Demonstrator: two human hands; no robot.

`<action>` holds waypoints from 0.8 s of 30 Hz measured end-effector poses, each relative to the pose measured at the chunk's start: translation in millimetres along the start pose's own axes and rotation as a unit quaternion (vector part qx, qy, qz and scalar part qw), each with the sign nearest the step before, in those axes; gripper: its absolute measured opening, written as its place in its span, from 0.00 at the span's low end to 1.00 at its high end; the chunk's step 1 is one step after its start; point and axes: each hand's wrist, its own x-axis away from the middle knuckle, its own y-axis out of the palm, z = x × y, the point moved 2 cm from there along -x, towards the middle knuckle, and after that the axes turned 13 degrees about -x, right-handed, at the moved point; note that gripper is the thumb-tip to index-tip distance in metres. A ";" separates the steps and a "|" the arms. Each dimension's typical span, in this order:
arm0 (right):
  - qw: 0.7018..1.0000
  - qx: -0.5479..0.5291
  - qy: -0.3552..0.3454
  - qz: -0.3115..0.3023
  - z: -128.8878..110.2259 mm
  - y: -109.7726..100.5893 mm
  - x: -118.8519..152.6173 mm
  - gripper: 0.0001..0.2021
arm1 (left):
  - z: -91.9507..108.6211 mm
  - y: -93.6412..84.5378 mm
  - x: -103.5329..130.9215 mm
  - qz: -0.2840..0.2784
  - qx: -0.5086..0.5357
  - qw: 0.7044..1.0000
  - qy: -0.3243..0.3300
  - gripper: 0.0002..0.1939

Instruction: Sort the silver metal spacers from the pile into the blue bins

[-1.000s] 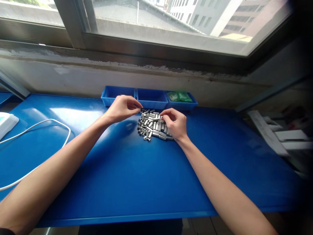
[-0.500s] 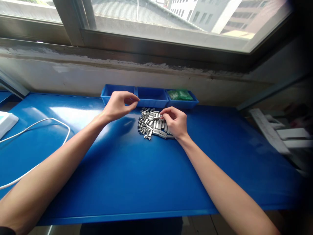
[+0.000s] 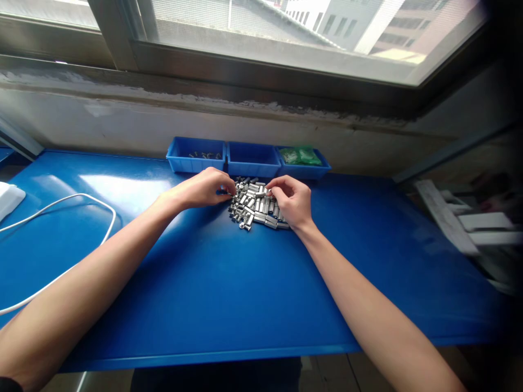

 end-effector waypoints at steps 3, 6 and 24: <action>1.000 0.001 0.000 0.001 -0.1 0.0 0.0 0.07 | -1.5 1.3 0.6 0.008 0.008 1.000 -0.015 0.09; 1.000 -0.004 -0.002 0.002 -0.5 0.0 0.0 0.07 | -1.8 1.0 1.1 0.022 0.015 0.999 -0.042 0.12; 1.000 -0.009 0.004 0.001 1.0 -0.2 -0.3 0.07 | -17.7 -23.2 7.8 0.349 0.142 0.878 -0.294 0.19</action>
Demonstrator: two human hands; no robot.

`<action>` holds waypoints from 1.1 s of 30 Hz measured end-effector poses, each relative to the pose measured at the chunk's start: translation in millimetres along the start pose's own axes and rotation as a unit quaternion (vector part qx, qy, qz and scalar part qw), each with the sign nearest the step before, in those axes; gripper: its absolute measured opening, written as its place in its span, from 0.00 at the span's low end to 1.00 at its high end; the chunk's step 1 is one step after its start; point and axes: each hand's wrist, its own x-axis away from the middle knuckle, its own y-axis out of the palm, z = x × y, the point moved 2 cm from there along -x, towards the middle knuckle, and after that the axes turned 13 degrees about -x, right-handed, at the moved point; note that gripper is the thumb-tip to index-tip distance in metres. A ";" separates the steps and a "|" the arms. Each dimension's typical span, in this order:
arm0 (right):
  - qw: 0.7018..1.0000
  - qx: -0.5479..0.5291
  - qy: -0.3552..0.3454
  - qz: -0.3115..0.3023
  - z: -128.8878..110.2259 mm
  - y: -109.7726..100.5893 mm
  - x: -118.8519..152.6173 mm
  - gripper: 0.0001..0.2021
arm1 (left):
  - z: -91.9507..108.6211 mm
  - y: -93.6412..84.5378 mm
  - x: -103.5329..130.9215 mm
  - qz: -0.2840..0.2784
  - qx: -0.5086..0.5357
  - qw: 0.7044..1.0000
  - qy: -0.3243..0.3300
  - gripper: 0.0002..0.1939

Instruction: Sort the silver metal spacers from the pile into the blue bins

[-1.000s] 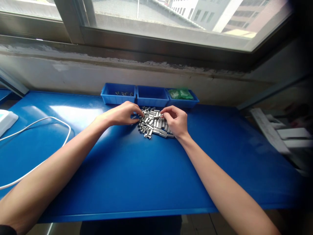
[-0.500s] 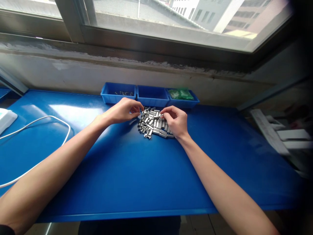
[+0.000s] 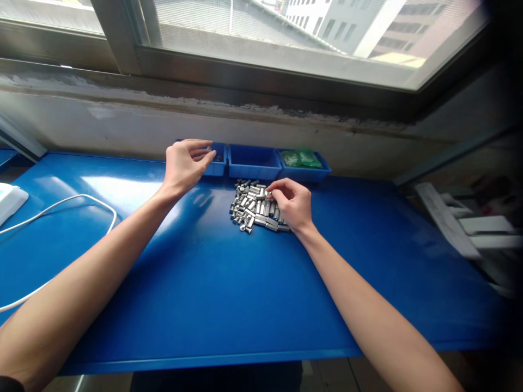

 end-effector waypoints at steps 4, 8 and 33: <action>1.000 0.000 0.002 0.001 1.1 -0.6 -0.3 0.06 | 3.3 4.8 2.8 -0.018 -0.027 0.999 0.041 0.13; 1.000 0.000 0.002 -0.001 1.7 -1.0 -0.3 0.07 | 12.0 12.6 8.8 -0.138 -0.066 0.978 0.140 0.10; 0.995 0.062 -0.065 -0.039 -10.9 2.1 2.6 0.06 | 4.4 24.6 19.4 -0.278 -0.170 0.892 0.315 0.10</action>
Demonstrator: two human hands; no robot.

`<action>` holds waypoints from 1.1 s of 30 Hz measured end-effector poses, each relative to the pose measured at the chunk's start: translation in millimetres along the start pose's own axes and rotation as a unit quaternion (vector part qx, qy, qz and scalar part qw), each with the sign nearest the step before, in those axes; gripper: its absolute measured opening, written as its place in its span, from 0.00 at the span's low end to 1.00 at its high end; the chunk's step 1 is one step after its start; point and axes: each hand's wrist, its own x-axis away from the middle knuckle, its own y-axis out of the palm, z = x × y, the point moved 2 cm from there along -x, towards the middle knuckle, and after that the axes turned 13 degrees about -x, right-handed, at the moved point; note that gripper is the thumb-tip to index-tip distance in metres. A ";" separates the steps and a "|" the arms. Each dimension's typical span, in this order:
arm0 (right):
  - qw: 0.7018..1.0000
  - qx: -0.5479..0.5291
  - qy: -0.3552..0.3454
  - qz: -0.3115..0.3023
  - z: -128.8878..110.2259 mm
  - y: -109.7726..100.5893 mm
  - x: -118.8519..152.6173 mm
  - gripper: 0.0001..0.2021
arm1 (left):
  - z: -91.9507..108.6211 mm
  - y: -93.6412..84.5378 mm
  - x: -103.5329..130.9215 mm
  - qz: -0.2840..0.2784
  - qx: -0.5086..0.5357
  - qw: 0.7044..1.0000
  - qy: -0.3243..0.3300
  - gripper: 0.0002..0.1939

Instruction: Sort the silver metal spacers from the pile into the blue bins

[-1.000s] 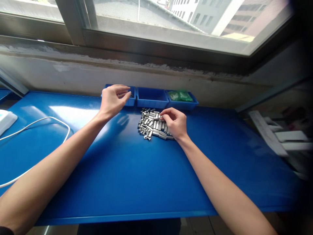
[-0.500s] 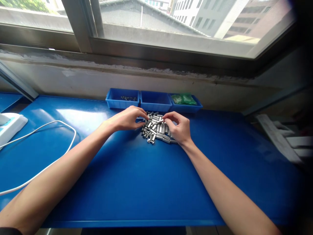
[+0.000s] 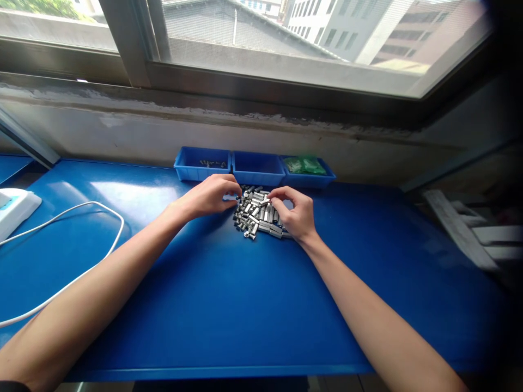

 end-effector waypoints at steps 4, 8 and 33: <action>1.000 -0.001 0.004 0.002 -0.2 0.4 -0.3 0.06 | -0.2 2.8 0.4 -0.013 -0.016 1.000 0.013 0.16; 1.000 -0.009 0.005 0.002 1.1 0.3 -0.5 0.06 | -2.3 6.6 1.2 -0.044 -0.017 0.999 0.006 0.15; 0.999 -0.029 0.032 0.002 3.7 0.3 0.5 0.05 | 5.4 -12.0 -3.7 0.043 0.114 0.988 -0.093 0.09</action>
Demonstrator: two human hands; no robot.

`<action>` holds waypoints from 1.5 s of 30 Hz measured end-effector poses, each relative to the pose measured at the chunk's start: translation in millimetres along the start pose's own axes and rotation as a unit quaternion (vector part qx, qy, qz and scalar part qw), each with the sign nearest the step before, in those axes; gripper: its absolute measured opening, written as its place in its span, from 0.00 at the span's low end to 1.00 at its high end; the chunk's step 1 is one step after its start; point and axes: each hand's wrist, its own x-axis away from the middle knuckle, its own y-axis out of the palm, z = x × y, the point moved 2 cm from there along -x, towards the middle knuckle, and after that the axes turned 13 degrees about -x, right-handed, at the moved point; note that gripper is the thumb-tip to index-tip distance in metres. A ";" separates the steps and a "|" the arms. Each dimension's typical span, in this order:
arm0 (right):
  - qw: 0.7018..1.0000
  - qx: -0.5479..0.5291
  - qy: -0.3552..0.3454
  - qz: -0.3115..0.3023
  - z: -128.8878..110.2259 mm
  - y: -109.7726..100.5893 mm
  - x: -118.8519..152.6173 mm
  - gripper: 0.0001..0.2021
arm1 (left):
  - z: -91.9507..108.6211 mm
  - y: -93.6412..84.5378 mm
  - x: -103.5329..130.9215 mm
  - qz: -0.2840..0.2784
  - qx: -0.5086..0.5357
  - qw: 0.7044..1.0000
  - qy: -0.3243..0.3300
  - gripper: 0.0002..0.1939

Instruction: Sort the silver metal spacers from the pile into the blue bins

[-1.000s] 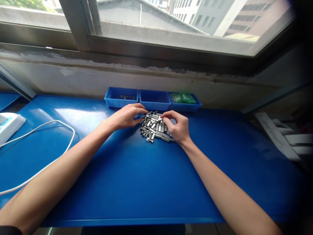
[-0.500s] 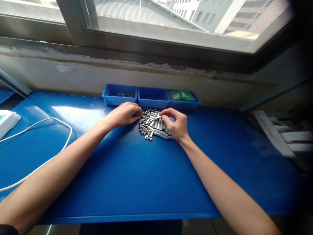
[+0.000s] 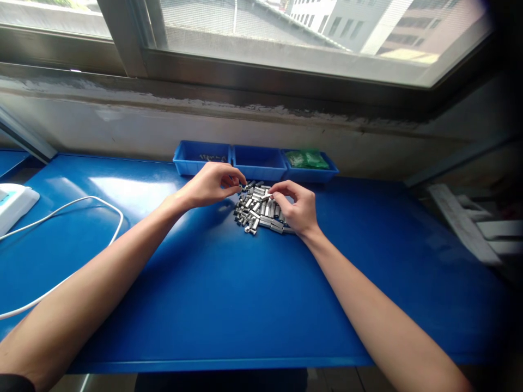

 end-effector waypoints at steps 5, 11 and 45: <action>1.000 -0.001 -0.001 -0.001 0.2 0.9 -0.2 0.05 | -8.5 -9.1 -0.6 0.159 -0.006 0.982 -0.102 0.08; 1.000 0.000 0.000 -0.004 2.7 0.3 -0.6 0.05 | -25.9 -12.7 3.1 0.255 0.044 0.949 -0.180 0.16; 1.000 -0.007 0.014 0.002 -1.3 0.9 -0.2 0.05 | -5.8 8.4 3.0 0.004 0.022 1.000 -0.017 0.14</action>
